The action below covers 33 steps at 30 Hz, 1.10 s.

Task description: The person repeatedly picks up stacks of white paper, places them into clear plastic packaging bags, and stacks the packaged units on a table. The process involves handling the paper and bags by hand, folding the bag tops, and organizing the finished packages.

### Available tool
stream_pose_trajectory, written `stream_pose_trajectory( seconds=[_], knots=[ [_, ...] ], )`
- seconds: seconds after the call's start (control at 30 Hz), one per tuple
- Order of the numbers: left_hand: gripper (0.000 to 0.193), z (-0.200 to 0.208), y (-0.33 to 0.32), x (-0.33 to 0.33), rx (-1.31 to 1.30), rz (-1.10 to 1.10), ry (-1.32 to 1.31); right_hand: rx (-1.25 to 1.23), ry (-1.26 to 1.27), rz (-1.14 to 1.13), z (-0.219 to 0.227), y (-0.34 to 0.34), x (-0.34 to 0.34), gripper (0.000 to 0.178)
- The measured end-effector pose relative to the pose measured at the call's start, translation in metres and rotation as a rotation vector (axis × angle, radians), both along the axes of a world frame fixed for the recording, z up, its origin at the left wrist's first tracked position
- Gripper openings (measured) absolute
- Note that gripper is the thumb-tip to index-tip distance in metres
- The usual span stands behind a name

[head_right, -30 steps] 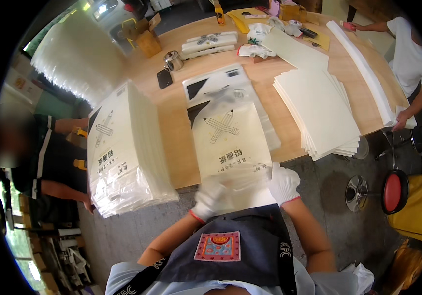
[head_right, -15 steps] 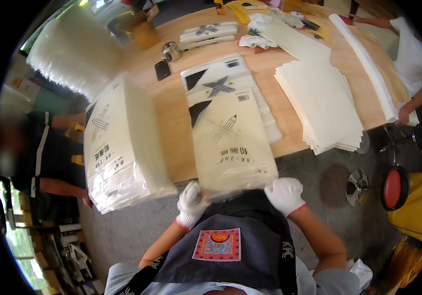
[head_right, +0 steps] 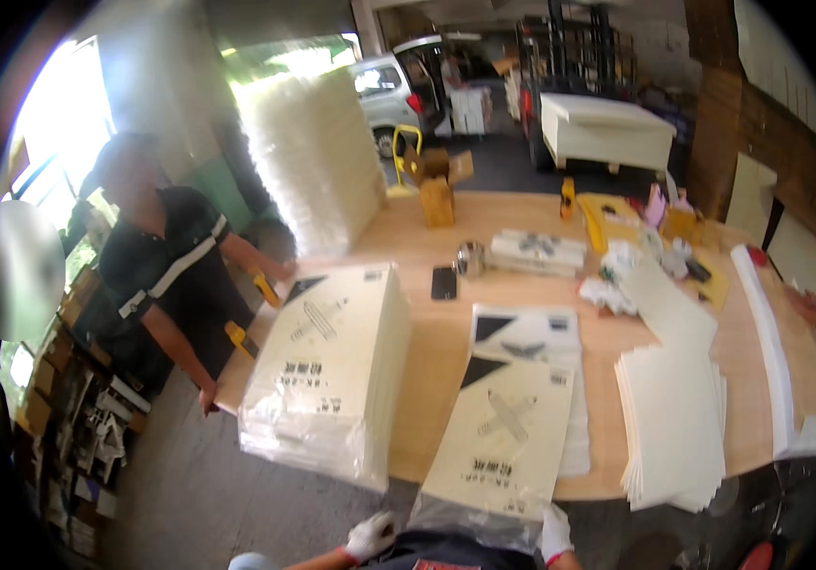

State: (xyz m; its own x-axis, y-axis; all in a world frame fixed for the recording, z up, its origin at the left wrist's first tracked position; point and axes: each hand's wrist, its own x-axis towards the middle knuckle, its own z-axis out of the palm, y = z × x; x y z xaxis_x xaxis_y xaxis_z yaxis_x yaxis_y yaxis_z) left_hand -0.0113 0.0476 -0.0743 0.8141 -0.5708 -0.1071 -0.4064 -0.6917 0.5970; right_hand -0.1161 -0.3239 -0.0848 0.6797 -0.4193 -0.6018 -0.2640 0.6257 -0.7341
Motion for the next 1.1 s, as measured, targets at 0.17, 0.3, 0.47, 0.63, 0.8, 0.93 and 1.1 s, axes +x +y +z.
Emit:
stream_pose_trajectory(
  seconds=[0.17, 0.3, 0.47, 0.63, 0.8, 0.93, 1.1],
  knots=[
    [0.050, 0.020, -0.063, 0.023, -0.602, 0.635, 0.715, -0.080, -0.101, 0.155, -0.016, -0.022, -0.011, 0.025],
    [0.048, 0.038, -0.096, 0.053, -0.372, 0.256, 0.560, -0.369, 0.126, 1.043, 0.042, -0.029, -0.054, 0.028],
    [0.033, 0.145, -0.140, 0.068, -0.639, 0.006, 0.162, 0.029, 0.050, 0.192, 0.014, -0.050, -0.054, 0.050],
    [0.018, 0.244, -0.120, 0.066, -0.578, -0.120, -0.134, 0.240, -0.321, 0.354, 0.072, 0.029, 0.036, 0.033],
    [0.012, 0.277, -0.005, 0.087, -0.983, 0.239, -0.324, -0.072, -0.434, 0.545, 0.121, 0.079, 0.171, 0.026],
    [0.012, 0.287, 0.075, 0.161, -1.185, 0.470, -0.393, -0.474, -0.510, 0.712, 0.205, 0.136, 0.260, 0.039],
    [0.024, 0.174, 0.140, 0.207, -0.116, 0.725, -0.799, -1.307, -0.278, 0.712, 0.216, 0.178, 0.277, 0.050]
  ],
)
